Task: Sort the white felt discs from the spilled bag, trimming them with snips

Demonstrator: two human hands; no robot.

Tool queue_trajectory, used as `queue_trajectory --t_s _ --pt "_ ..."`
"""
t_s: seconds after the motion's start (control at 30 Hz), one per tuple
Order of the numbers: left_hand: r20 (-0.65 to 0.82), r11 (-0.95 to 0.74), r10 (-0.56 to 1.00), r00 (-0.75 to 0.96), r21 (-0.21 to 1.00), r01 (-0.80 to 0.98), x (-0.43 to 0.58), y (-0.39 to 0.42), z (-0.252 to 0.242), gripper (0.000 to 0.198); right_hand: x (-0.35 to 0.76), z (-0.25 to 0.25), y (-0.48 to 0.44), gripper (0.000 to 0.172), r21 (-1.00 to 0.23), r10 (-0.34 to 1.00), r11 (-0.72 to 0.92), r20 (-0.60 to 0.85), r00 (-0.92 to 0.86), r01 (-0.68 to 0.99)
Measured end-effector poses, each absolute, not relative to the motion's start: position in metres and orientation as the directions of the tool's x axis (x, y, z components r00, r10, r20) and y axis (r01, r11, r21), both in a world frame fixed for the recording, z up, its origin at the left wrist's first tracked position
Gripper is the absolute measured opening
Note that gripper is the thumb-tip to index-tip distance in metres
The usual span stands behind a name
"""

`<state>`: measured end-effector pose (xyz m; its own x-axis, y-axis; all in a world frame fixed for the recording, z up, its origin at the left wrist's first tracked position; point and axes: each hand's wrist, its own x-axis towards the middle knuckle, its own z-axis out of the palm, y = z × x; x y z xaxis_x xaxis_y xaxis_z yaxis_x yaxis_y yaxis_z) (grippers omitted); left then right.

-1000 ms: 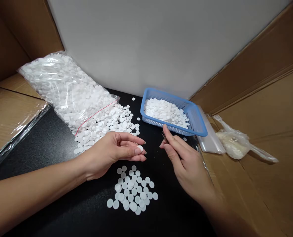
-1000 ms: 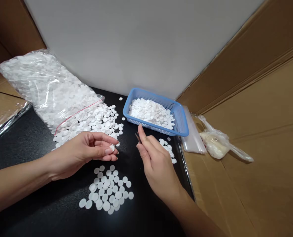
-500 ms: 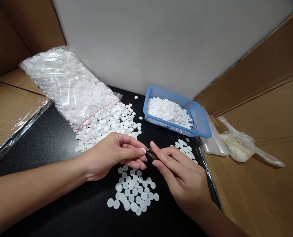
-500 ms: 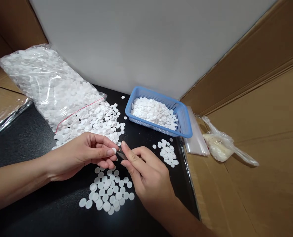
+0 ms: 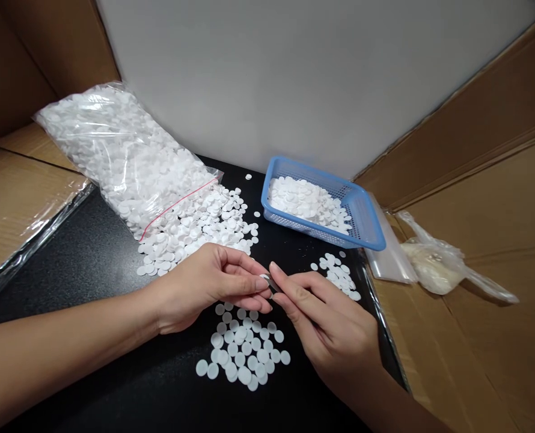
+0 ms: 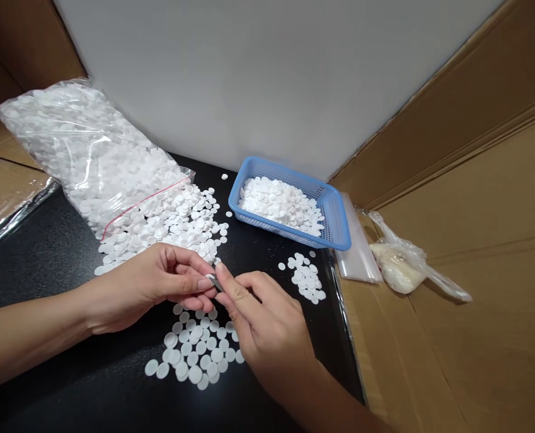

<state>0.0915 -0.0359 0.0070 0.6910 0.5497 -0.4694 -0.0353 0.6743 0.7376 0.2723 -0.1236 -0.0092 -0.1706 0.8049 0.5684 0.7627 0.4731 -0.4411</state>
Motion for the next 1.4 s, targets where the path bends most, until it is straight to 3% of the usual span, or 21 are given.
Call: queue_trajectory --t_s 0.73,1.4 --pt "-0.453 0.636 0.549 0.702 0.772 0.001 0.0917 -0.0361 0.0087 0.017 0.2718 -0.0075 -0.1252 0.048 -0.402 0.805 0.462 0.565 -0.183 0.790" --pt "-0.457 0.641 0.539 0.708 0.767 0.007 0.0927 -0.0362 0.0095 0.006 0.2731 -0.0077 -0.1244 0.051 -0.398 0.793 0.493 0.571 -0.212 0.773"
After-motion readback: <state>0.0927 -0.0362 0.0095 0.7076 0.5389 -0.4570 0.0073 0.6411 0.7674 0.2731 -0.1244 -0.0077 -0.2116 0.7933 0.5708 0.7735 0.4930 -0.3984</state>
